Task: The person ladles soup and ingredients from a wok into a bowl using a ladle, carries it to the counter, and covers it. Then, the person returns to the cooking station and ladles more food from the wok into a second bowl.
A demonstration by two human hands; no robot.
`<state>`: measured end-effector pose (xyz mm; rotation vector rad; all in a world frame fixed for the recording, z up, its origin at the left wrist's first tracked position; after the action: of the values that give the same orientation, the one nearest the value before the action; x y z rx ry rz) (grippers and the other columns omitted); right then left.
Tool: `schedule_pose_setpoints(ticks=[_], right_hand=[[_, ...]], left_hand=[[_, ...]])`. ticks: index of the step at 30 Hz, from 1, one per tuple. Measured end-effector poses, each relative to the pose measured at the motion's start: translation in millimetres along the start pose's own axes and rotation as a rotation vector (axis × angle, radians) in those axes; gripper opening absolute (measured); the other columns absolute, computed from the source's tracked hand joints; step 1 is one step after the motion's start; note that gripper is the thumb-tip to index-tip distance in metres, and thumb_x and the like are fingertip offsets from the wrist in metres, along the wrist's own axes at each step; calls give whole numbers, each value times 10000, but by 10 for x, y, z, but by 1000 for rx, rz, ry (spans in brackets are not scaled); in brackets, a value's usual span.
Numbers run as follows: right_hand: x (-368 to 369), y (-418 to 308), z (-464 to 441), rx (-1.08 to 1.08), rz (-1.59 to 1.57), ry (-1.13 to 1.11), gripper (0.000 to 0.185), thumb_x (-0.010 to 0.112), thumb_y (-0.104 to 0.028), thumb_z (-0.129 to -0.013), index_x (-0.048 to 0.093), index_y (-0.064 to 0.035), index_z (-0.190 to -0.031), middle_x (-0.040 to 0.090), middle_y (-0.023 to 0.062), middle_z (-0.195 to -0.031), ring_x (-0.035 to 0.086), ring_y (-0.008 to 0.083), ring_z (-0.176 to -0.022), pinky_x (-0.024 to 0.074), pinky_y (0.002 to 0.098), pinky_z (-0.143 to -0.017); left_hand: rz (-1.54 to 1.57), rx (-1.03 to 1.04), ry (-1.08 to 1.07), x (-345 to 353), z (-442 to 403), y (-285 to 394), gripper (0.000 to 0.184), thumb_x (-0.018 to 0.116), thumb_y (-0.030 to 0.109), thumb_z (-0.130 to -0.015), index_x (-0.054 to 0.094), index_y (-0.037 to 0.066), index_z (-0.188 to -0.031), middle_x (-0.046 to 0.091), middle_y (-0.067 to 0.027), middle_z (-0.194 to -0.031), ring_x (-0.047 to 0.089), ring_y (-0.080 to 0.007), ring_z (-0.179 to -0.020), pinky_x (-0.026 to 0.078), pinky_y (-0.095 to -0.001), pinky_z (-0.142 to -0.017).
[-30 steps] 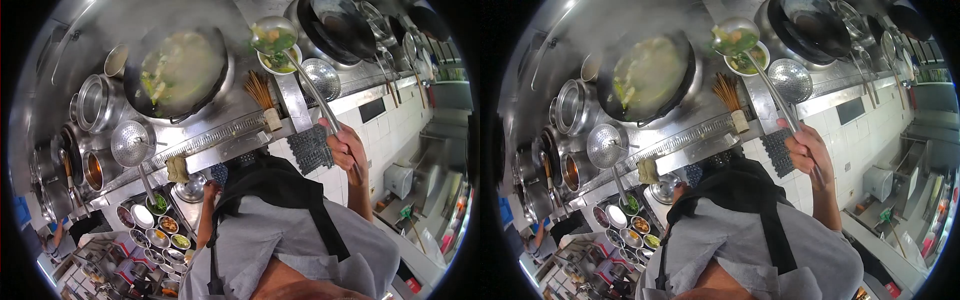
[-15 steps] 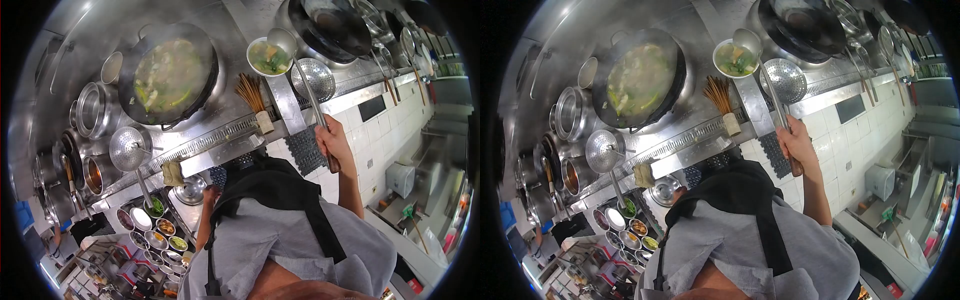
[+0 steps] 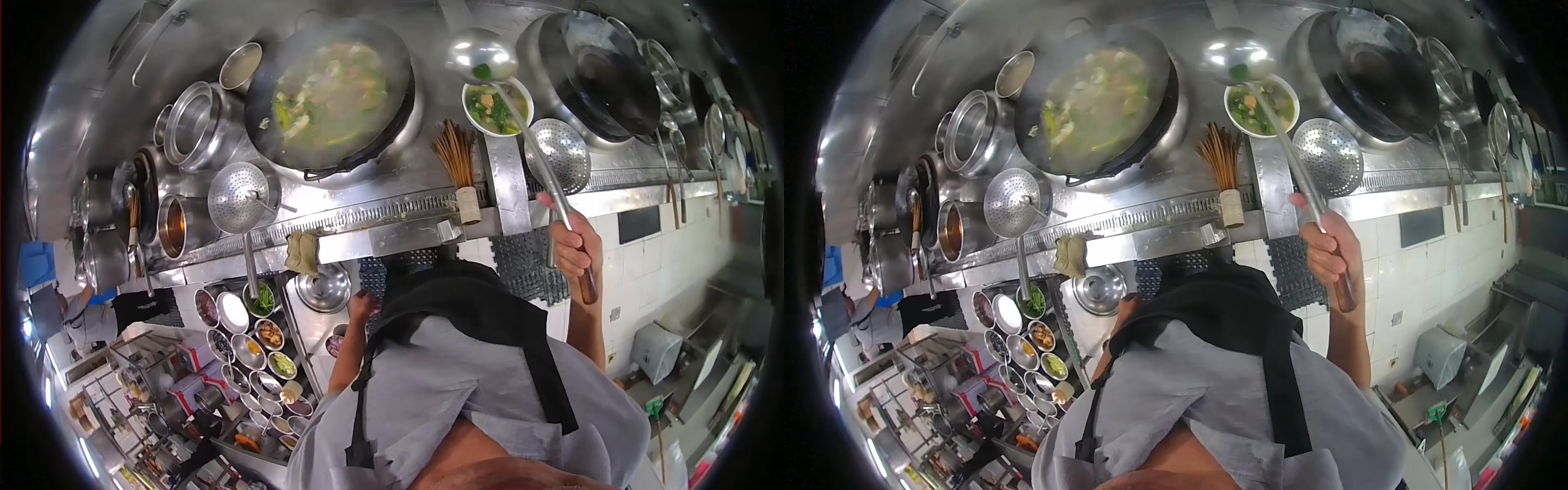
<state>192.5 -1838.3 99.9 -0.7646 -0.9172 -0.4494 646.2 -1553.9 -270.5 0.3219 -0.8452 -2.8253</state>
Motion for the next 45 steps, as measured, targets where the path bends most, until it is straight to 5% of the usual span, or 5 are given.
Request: schedule_pose_setpoints(ticks=[8, 17, 22, 30, 45], right_hand=[[341, 534, -1215, 31, 996, -47, 451, 594, -71, -959, 555, -27, -1406, 487, -41, -615, 404, 41, -381, 304, 227, -347], [469, 883, -1990, -210, 1946, 11, 554, 662, -192, -916, 547, -28, -1433, 708, 277, -911, 682, 471, -866, 543, 537, -817], [54, 592, -2171, -369, 1751, -37, 417, 653, -235, -940, 673, -38, -1307, 728, 267, -997, 704, 420, -997, 545, 516, -859], [-1583, -682, -2299, -339, 1074, 876, 488, 417, -403, -1100, 621, -24, -1330, 722, 192, -1146, 739, 302, -907, 619, 420, -741], [-1642, -378, -2353, -497, 545, 612, 486, 381, -300, -1124, 434, -39, -1531, 667, 170, -1164, 732, 236, -822, 664, 373, -659]], left_hand=[[-478, 163, -269, 201, 294, 656, 228, 629, 231, -973, 670, 7, -971, 689, -67, -801, 648, -154, -625, 533, -315, -558], [-299, 507, -713, 807, 1781, 3211, 269, 642, 233, -1032, 674, -10, -1142, 698, -68, -911, 661, -146, -848, 539, -308, -764], [22, 927, -927, 1368, 1415, 4827, 292, 618, 218, -1046, 648, -26, -1204, 698, -116, -1030, 684, -210, -880, 559, -345, -798], [-223, 319, -218, 2867, -1434, 5830, 445, 468, 485, -1074, 614, 108, -1262, 657, -101, -1071, 661, -241, -949, 550, -448, -812], [94, 193, -690, 3298, -1233, 5632, 681, 294, 564, -1108, 440, 26, -1499, 502, -178, -1507, 554, -334, -1342, 485, -510, -1118]])
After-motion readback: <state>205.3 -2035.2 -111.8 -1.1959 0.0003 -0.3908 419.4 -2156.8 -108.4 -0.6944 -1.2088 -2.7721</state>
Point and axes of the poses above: each hand's wrist, its own z-axis away from the middle knuckle, its own x-axis out of the palm, y = z × x, the point moved 1 cm from there along -z, towards the middle knuckle
